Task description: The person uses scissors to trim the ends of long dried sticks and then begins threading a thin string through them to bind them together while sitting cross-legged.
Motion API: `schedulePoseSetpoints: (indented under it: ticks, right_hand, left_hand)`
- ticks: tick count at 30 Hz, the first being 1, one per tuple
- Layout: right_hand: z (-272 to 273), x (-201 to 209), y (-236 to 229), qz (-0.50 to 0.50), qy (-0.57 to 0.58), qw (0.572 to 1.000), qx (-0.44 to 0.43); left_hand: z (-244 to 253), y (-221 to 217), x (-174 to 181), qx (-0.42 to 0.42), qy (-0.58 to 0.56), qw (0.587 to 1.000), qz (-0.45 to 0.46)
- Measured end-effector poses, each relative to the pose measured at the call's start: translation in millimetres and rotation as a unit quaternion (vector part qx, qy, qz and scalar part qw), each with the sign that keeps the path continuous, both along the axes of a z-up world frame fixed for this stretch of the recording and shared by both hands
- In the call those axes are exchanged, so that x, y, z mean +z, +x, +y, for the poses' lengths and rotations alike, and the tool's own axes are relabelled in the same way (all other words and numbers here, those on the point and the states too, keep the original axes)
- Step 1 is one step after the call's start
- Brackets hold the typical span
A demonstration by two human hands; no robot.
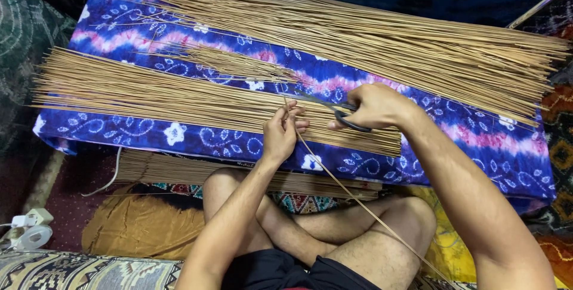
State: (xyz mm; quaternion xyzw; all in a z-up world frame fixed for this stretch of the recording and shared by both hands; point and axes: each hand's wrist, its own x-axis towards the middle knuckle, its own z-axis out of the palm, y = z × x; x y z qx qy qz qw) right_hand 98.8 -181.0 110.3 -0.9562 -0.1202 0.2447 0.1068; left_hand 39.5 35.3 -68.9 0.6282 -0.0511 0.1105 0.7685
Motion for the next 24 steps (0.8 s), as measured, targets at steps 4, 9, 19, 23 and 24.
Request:
schedulePoseSetpoints:
  ticks: [4,9,19,23,24]
  right_hand:
    - [23,4,3,-0.008,-0.016,1.0,0.013]
    - [33,-1,9,-0.002,-0.024,0.999,0.029]
    - [40,14,11,-0.004,-0.038,0.998,0.05]
    - [44,21,10,-0.004,-0.053,0.997,0.053]
    - [45,22,9,-0.005,-0.061,0.997,0.055]
  left_hand:
    - [-5,-6,7,-0.001,0.02,1.0,-0.009]
    - [-7,-3,-7,-0.012,0.03,0.999,-0.004]
    - [-6,-8,7,-0.02,0.059,0.998,-0.002]
    - [-4,-11,15,-0.022,0.066,0.998,-0.005]
    - [-4,-11,14,-0.025,0.067,0.997,-0.005]
